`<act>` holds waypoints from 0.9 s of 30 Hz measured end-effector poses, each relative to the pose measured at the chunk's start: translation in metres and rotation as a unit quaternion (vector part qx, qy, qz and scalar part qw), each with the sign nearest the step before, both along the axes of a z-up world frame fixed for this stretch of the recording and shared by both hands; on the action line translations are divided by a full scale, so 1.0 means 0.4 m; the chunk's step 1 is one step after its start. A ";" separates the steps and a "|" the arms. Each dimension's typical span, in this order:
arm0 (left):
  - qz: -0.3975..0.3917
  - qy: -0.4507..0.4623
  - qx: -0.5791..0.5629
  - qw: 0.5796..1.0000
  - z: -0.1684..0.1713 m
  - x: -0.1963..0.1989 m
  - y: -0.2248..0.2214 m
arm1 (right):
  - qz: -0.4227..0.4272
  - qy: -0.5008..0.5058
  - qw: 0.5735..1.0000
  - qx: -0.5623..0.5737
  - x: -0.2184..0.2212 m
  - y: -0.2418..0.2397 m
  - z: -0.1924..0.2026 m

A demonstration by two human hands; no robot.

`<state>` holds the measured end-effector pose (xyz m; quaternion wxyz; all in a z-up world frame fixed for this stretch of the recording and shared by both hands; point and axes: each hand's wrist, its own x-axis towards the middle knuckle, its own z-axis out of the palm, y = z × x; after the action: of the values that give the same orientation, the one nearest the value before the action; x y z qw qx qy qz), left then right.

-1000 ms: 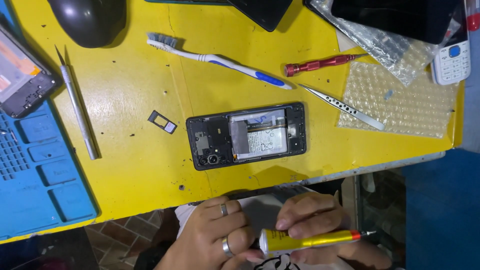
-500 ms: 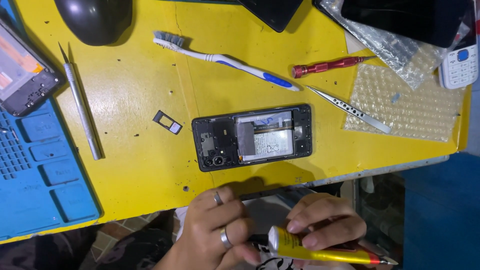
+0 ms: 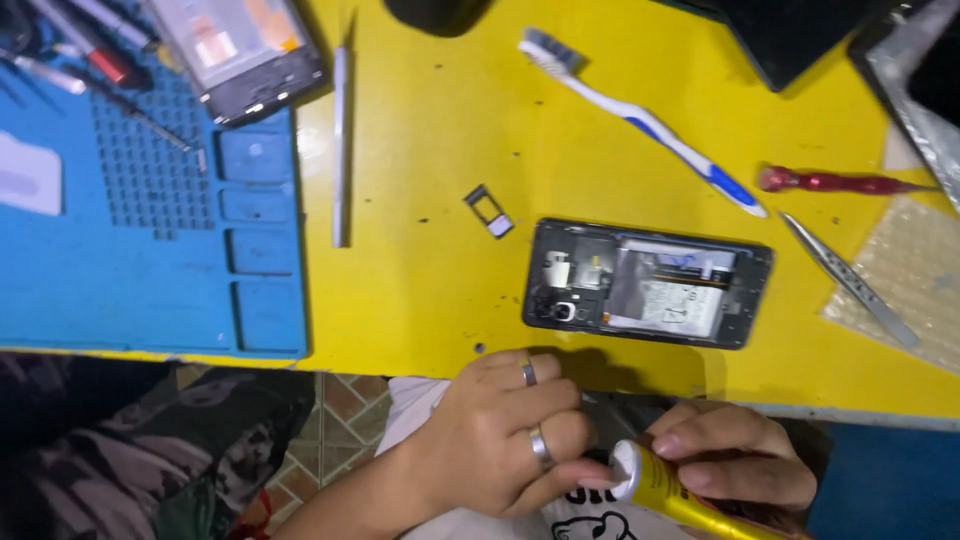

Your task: The person applies adhesive from a tube to the internal edges of a mobile phone, attaches the back cover, inserts a SIM tray, and tests the device by interacting with the touchscreen.

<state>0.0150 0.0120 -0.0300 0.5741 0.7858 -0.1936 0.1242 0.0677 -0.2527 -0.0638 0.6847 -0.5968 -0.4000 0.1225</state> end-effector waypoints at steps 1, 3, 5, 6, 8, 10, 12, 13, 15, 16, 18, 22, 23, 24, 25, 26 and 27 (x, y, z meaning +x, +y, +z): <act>0.008 0.002 0.000 1.000 -0.001 -0.005 0.011 | 0.008 0.002 1.000 0.000 0.008 0.006 -0.010; 0.058 0.003 -0.051 0.997 -0.005 -0.011 0.028 | 0.022 -0.033 0.998 0.039 0.025 0.012 -0.031; 0.100 0.004 -0.078 0.992 -0.026 -0.023 0.052 | -0.090 0.007 0.994 0.059 -0.009 0.065 -0.034; 0.136 0.005 -0.103 0.985 -0.037 -0.029 0.063 | -0.205 0.049 0.975 0.076 -0.027 0.089 -0.036; 0.192 0.046 -0.026 0.980 -0.005 -0.024 0.127 | -0.196 0.052 0.977 0.070 0.026 0.051 -0.070; 0.243 0.089 0.051 0.965 0.003 -0.018 0.178 | -0.188 0.057 0.979 0.062 0.065 0.021 -0.092; 0.328 0.075 0.240 0.911 -0.011 -0.008 0.215 | -0.192 0.132 0.972 -0.012 0.090 -0.001 -0.099; 0.328 0.078 0.237 0.911 -0.016 -0.001 0.226 | -0.191 0.133 0.972 -0.017 0.092 0.007 -0.092; 0.338 0.061 0.261 0.902 -0.027 0.014 0.248 | -0.259 0.131 0.950 -0.110 0.098 0.026 -0.079; 0.338 0.064 0.258 0.903 -0.033 0.013 0.248 | -0.258 0.131 0.950 -0.113 0.113 0.042 -0.054; 0.329 0.088 0.294 0.893 -0.046 0.012 0.249 | -0.187 -0.100 0.920 -0.330 0.144 0.075 -0.004; 0.181 0.057 0.182 0.965 -0.036 0.032 0.220 | -0.143 -0.081 0.915 -0.370 0.159 0.139 0.026; 0.127 0.105 0.179 0.970 -0.034 0.034 0.211 | -0.139 -0.054 0.916 -0.372 0.159 0.154 0.035; 0.071 0.151 0.175 0.970 -0.032 0.035 0.203 | -0.135 -0.027 0.917 -0.374 0.158 0.169 0.043; 0.075 0.153 0.172 0.970 -0.037 0.037 0.198 | -0.130 -0.028 0.917 -0.376 0.157 0.169 0.042; 0.089 0.139 0.182 0.969 -0.043 0.039 0.193 | -0.135 -0.026 0.916 -0.378 0.154 0.169 0.042; 0.104 0.125 0.194 0.967 -0.048 0.041 0.189 | -0.140 -0.025 0.915 -0.377 0.152 0.169 0.040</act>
<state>0.0315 0.0878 -0.0491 0.4141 0.9073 -0.0582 0.0442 0.1284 -0.1853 -0.0477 0.4085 -0.8635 -0.2533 0.1526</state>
